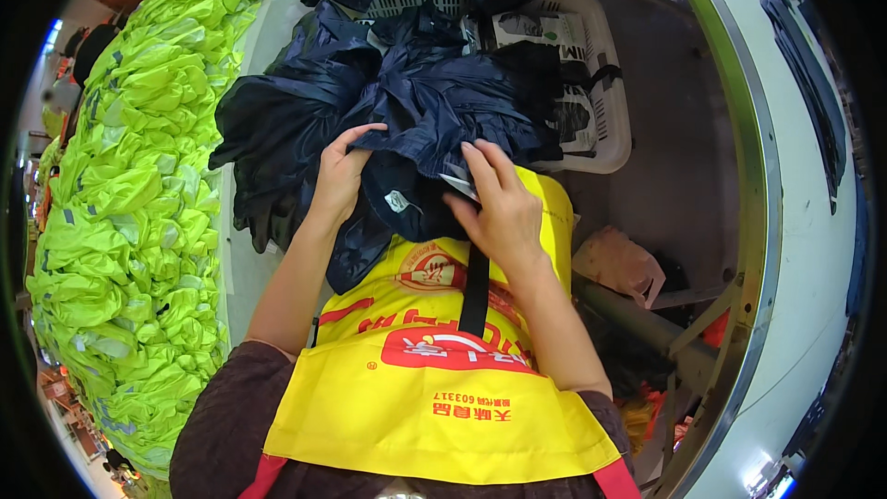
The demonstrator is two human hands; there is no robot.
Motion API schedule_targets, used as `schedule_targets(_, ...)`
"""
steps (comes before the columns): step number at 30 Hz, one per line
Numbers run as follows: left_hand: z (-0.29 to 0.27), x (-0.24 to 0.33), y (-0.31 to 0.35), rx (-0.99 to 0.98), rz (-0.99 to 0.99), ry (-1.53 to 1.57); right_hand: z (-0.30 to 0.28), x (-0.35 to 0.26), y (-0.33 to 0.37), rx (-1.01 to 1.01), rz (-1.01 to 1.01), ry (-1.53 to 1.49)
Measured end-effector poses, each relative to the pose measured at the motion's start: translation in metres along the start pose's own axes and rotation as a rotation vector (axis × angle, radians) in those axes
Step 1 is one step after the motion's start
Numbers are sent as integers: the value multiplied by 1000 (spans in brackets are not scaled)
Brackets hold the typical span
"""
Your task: The person uses a small blade to cut tags off black garments. They pick up each garment, cut the tag, and place the item back on the pile.
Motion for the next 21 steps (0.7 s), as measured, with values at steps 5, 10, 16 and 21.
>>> schedule_targets(5, 47, 63, 10, -241, 110, -51, -15, 44, 13, -62, 248, -510)
schedule_targets(10, 85, 78, 12, -450, 13, -14, -33, 62, 32, -49, 353, -1006)
schedule_targets(16, 87, 36, 65, -20, 158, -661, -18, 83, 60, 124, 567, -1199)
schedule_targets(21, 92, -48, 109, -37, -219, -483, 14, 44, 79, 197, 638, -1443)
Point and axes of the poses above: each hand's wrist, its own y-axis away from the middle knuckle, its own z-axis out of the palm, x = y × z, the point moved 7 cm from there along -y, towards the middle knuckle, and after that the axes turned 14 degrees about -x, right-handed, at the moved point
